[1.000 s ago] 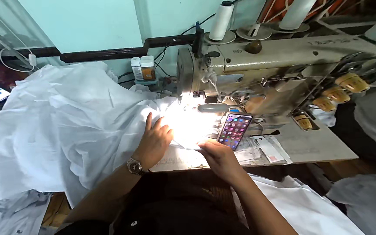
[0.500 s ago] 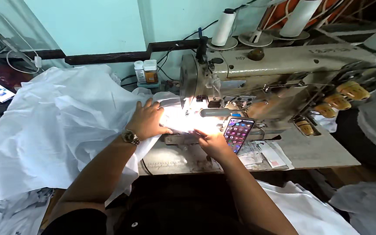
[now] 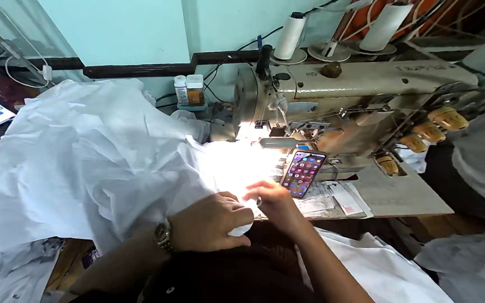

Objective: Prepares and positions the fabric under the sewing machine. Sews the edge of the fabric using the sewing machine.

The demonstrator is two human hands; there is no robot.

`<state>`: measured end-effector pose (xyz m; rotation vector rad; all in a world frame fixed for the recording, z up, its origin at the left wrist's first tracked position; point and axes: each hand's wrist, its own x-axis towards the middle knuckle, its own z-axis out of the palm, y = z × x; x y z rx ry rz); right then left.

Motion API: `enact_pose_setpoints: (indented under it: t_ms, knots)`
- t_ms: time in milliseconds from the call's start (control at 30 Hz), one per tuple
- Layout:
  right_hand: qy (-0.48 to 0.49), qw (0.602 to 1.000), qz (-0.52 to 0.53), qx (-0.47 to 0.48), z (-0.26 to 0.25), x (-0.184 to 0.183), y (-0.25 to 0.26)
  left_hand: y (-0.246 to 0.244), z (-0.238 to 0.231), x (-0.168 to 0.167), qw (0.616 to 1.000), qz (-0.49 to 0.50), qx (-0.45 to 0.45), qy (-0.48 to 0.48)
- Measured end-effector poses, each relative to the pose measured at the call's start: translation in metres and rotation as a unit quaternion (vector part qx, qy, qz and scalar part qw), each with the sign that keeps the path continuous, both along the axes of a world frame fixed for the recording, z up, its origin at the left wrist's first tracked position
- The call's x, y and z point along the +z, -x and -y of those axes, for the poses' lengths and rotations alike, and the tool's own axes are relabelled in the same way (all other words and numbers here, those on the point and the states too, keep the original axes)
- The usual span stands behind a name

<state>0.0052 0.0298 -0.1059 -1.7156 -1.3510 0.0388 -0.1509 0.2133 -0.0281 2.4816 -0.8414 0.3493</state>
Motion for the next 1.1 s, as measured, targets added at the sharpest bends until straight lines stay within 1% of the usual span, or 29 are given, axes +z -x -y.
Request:
enact_pose_setpoints:
  t_ms: [100,200,233,267,367,433,500,567,667,767,867,933,1033,1100]
  knots:
    - [-0.029,0.999,0.019,-0.01,0.021,-0.013,0.024,-0.001,0.004,-0.04,0.99,0.073,0.114,-0.029]
    - [-0.029,0.996,0.074,-0.043,0.026,-0.009,0.028,-0.018,-0.002,-0.091,0.961,0.141,0.219,-0.098]
    - [-0.027,0.993,0.099,-0.054,0.025,-0.005,0.027,-0.023,-0.007,-0.098,0.952,0.157,0.243,-0.102]
    - [-0.026,0.992,0.112,-0.06,0.023,-0.002,0.024,-0.025,-0.011,-0.092,0.951,0.148,0.254,-0.101]
    - [-0.023,0.993,0.103,-0.06,0.019,0.005,0.019,-0.014,-0.007,-0.051,0.972,0.058,0.217,-0.07]
    - [-0.022,0.994,0.09,-0.057,0.014,0.007,0.016,-0.008,0.0,-0.034,0.984,0.028,0.172,-0.022]
    - [-0.014,0.995,0.079,-0.059,0.005,0.012,0.011,-0.007,0.006,-0.028,0.988,0.055,0.138,0.036]
    - [0.0,0.994,0.08,-0.074,-0.007,0.016,0.004,-0.004,0.016,-0.023,0.989,0.079,0.103,0.072]
    - [-0.02,0.99,0.102,-0.097,-0.024,0.005,-0.018,0.0,0.027,-0.017,0.994,0.062,0.009,0.092]
    - [-0.009,0.992,0.104,-0.07,-0.021,0.007,-0.021,0.001,0.029,-0.016,0.995,0.034,-0.033,0.086]
    - [-0.002,0.996,0.085,-0.025,0.001,0.007,-0.002,0.003,0.025,-0.019,0.995,0.044,-0.025,0.086]
    - [-0.014,0.998,0.054,0.003,0.016,0.004,0.013,0.001,0.022,-0.026,0.992,0.085,-0.003,0.089]
    - [-0.022,0.999,0.039,0.014,0.029,-0.002,0.025,-0.008,0.02,-0.056,0.977,0.192,0.069,0.065]
    - [-0.026,0.999,0.04,0.016,0.033,-0.001,0.022,-0.016,0.009,-0.084,0.967,0.204,0.15,-0.01]
